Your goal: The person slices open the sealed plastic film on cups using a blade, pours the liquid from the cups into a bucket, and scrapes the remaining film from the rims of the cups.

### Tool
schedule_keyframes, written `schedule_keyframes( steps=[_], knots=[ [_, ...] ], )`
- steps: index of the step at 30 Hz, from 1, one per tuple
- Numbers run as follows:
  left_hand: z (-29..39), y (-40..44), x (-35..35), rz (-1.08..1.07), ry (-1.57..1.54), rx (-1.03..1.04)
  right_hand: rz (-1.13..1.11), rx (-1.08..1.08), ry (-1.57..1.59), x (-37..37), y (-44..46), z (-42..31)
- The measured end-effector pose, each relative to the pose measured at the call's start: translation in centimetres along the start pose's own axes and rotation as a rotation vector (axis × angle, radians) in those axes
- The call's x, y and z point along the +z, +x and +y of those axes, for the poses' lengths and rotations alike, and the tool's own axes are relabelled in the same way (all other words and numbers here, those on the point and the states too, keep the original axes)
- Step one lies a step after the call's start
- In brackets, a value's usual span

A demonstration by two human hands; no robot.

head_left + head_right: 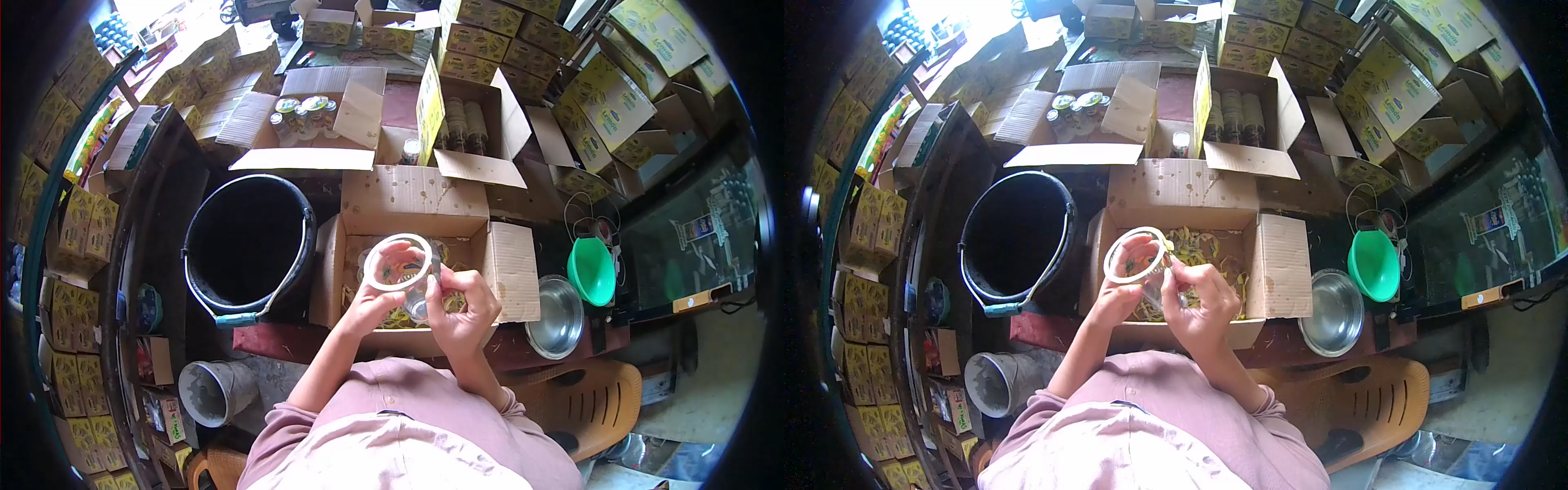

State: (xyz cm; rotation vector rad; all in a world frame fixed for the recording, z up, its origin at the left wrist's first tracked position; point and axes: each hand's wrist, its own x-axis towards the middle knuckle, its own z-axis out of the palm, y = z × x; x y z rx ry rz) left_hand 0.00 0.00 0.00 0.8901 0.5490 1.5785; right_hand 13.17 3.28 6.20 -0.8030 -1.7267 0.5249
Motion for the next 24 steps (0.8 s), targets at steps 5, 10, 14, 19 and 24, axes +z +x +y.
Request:
schedule_keyframes(
  steps=[5, 10, 14, 19, 24],
  knots=[
    [0.0, 0.4, 1.2, 0.129, 0.22, 0.088, 0.007, -0.13, -0.097, 0.4, 0.5, 0.7],
    [0.3, 0.2, 0.4, 0.049, 0.504, 0.137, -0.028, -0.079, -0.022, 0.2, 1.1, 0.9],
    [0.8, 0.3, 0.3, 0.079, 0.405, 0.115, -0.071, -0.016, 0.105, -0.1, 1.2, 1.1],
    [1.2, 0.5, -0.3, -0.024, 0.508, 0.094, -0.045, -0.038, 0.04, -0.3, 0.9, 0.9],
    [1.8, 0.6, 0.7, -0.047, 0.414, 0.057, -0.057, 0.029, 0.111, -0.4, 1.1, 1.2]
  ],
)
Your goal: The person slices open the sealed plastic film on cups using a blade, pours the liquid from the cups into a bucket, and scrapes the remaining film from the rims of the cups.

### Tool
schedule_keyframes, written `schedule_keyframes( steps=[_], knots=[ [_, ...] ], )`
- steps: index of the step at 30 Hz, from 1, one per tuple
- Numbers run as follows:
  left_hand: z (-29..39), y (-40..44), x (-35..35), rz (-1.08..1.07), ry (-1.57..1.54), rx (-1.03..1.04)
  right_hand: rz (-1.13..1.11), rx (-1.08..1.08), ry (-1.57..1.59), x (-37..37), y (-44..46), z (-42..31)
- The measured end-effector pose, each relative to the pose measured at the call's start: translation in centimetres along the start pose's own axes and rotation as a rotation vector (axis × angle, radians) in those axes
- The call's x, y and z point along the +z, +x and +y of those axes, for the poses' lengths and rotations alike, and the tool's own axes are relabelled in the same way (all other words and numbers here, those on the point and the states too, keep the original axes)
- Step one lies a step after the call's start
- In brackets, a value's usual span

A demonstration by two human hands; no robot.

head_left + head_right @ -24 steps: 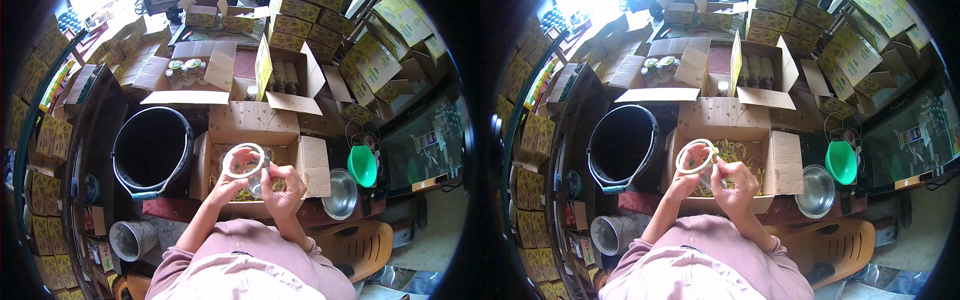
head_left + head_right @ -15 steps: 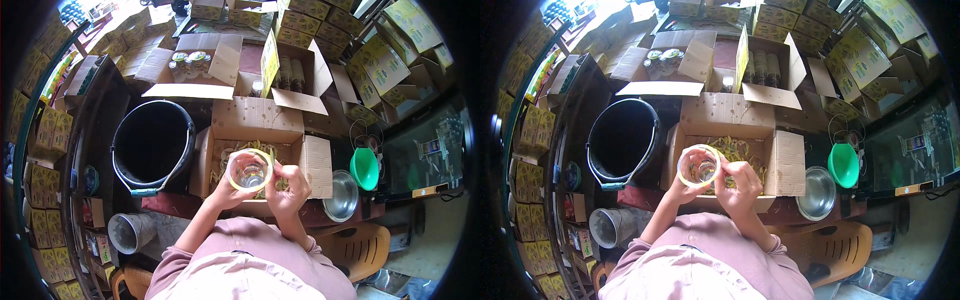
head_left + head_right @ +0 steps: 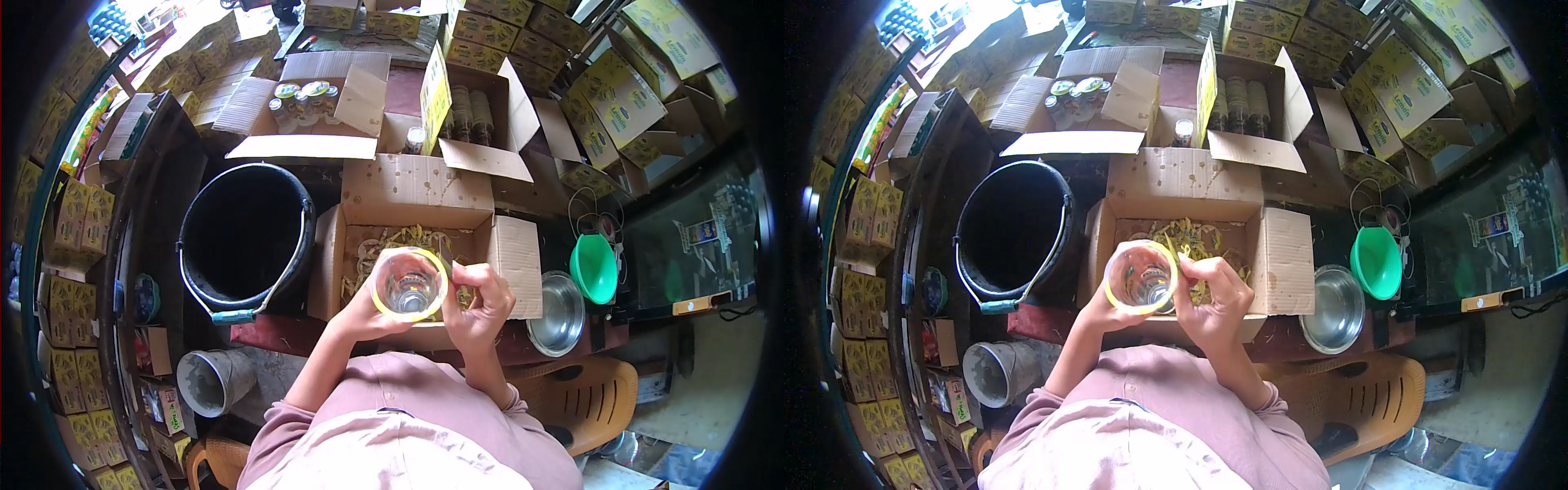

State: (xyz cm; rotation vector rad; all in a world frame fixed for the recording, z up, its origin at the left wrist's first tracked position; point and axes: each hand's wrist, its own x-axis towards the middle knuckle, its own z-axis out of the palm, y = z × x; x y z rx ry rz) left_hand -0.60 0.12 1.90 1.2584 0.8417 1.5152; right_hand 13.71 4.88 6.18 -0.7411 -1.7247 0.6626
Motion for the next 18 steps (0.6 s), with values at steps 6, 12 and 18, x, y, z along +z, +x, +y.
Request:
schedule_keyframes(
  steps=[6, 12, 18],
  knots=[
    [-1.4, -0.6, -0.9, -0.008, -0.461, -0.078, 0.102, 0.049, -0.015, -0.2, -0.3, 0.0],
    [-1.6, -0.6, -1.0, -0.071, -0.918, -0.077, 0.121, 0.011, -0.012, -0.4, -0.5, -0.3],
    [-1.2, -0.8, -0.4, 0.023, -0.656, -0.088, 0.079, -0.039, -0.006, 0.4, -0.9, -1.7]
  ],
)
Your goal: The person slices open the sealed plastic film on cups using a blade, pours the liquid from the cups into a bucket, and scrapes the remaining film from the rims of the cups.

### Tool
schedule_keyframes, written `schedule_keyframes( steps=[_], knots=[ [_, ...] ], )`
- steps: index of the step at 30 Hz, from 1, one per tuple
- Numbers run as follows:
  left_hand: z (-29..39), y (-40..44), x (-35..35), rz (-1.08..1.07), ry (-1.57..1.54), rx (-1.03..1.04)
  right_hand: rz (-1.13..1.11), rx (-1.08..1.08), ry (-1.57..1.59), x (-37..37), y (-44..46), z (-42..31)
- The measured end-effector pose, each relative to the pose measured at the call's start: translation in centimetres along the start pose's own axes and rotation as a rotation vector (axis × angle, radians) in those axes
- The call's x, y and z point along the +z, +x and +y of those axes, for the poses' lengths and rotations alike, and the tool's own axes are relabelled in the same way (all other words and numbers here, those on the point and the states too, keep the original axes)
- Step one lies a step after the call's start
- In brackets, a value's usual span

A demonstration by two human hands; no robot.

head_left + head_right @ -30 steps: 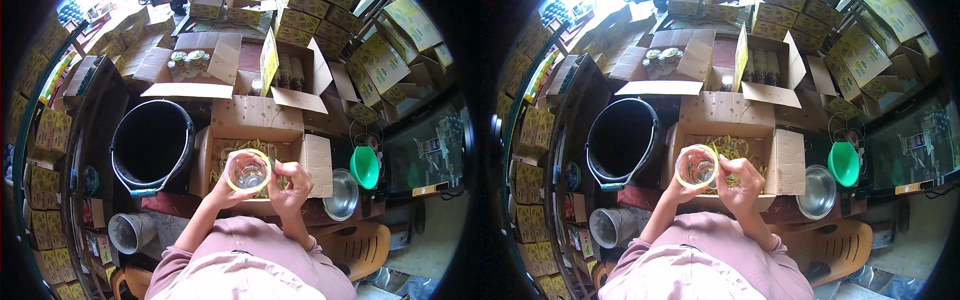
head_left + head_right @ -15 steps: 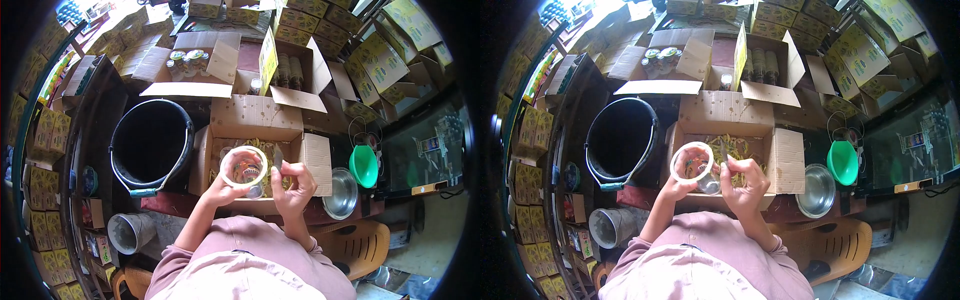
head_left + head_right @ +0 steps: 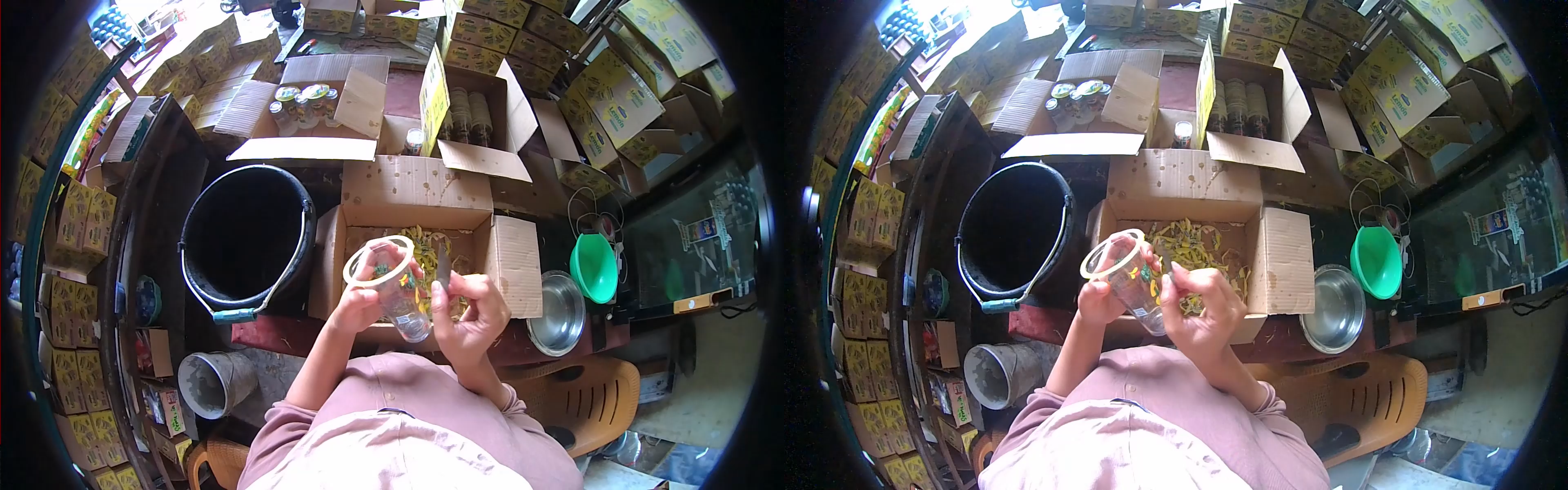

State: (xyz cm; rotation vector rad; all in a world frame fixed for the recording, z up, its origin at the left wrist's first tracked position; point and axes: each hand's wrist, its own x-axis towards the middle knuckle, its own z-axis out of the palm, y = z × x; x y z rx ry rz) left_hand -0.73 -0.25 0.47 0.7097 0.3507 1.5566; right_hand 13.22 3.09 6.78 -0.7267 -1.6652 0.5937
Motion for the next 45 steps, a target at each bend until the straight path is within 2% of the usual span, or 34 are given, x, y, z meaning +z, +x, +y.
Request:
schedule_keyframes(
  steps=[5, 10, 13, 14, 23, 26, 27, 29, 32, 33, 45],
  knots=[
    [-0.5, -1.0, -0.2, 0.113, 0.208, 0.061, -0.045, -0.056, -0.011, 0.4, 0.0, -0.5],
    [0.2, -0.5, 1.5, 0.086, 0.392, 0.167, -0.03, -0.136, -0.04, 0.5, -0.2, -0.2],
    [0.5, -0.5, 1.3, 0.063, 0.586, 0.203, -0.016, -0.183, -0.101, 0.4, -0.3, -0.2],
    [0.6, -0.7, 0.2, 0.04, 0.822, 0.167, -0.023, -0.176, -0.109, 0.3, -0.3, -0.2],
    [0.7, -0.8, 0.1, 0.039, 0.778, 0.158, -0.047, -0.208, -0.138, 0.2, 0.0, -0.1],
    [0.9, -0.7, -0.2, -0.029, 0.933, 0.212, -0.054, -0.219, -0.148, 0.2, 0.3, 0.1],
    [1.2, -0.9, 0.0, -0.056, 1.098, 0.245, -0.063, -0.216, -0.155, 0.1, 0.4, 0.3],
    [1.3, -0.8, 0.5, -0.07, 0.993, 0.213, -0.07, -0.178, -0.136, 0.0, 0.5, 0.4],
    [1.5, -0.7, 1.5, 0.091, 0.527, 0.026, -0.037, -0.086, -0.068, 0.0, 0.4, 0.4],
    [1.3, -0.7, 1.4, 0.083, 0.441, 0.057, -0.003, -0.065, -0.051, 0.1, 0.3, 0.4],
    [-0.4, -0.1, 1.8, 0.066, 0.397, 0.154, -0.005, -0.1, -0.064, 0.3, -0.4, 0.2]
  ],
)
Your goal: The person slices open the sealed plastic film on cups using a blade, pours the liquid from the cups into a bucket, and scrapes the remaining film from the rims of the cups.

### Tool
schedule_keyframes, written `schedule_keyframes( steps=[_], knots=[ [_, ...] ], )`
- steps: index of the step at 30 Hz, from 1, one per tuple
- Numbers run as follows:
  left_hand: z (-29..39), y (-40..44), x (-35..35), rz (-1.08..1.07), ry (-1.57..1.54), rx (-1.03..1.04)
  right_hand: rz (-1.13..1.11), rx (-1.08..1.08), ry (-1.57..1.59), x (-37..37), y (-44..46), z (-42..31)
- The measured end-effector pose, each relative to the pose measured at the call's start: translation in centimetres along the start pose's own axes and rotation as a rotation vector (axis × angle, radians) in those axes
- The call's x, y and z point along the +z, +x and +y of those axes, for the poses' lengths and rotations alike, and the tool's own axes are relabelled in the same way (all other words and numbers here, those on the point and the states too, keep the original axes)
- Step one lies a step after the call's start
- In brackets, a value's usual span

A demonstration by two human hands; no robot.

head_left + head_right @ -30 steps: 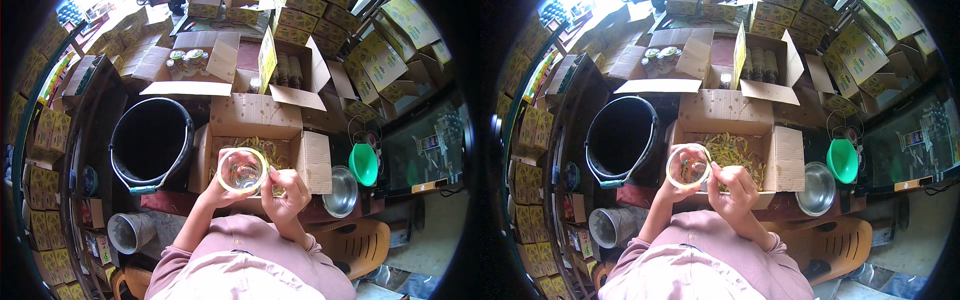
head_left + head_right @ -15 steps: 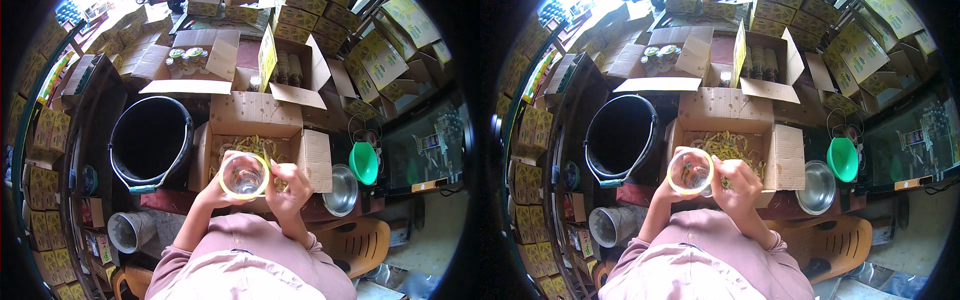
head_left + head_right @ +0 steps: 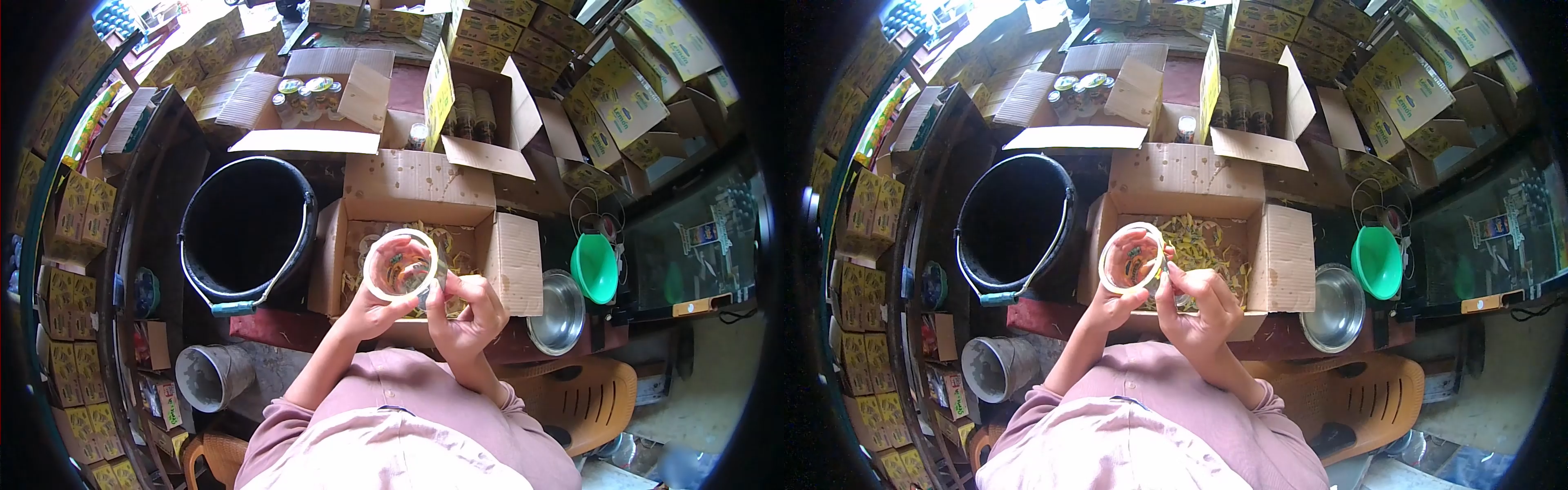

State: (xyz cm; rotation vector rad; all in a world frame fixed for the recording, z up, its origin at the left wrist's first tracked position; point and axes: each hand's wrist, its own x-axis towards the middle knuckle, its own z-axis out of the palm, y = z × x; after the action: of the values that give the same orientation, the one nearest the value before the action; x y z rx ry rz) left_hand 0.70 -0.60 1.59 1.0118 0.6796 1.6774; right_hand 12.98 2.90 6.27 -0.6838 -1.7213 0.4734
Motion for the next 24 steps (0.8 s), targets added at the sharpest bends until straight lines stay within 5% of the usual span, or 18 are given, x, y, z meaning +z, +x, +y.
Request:
schedule_keyframes(
  steps=[24],
  knots=[
    [0.8, 0.3, -1.1, -0.027, 0.508, 0.112, -0.03, -0.097, -0.073, 0.3, 0.8, 0.5]
  ],
)
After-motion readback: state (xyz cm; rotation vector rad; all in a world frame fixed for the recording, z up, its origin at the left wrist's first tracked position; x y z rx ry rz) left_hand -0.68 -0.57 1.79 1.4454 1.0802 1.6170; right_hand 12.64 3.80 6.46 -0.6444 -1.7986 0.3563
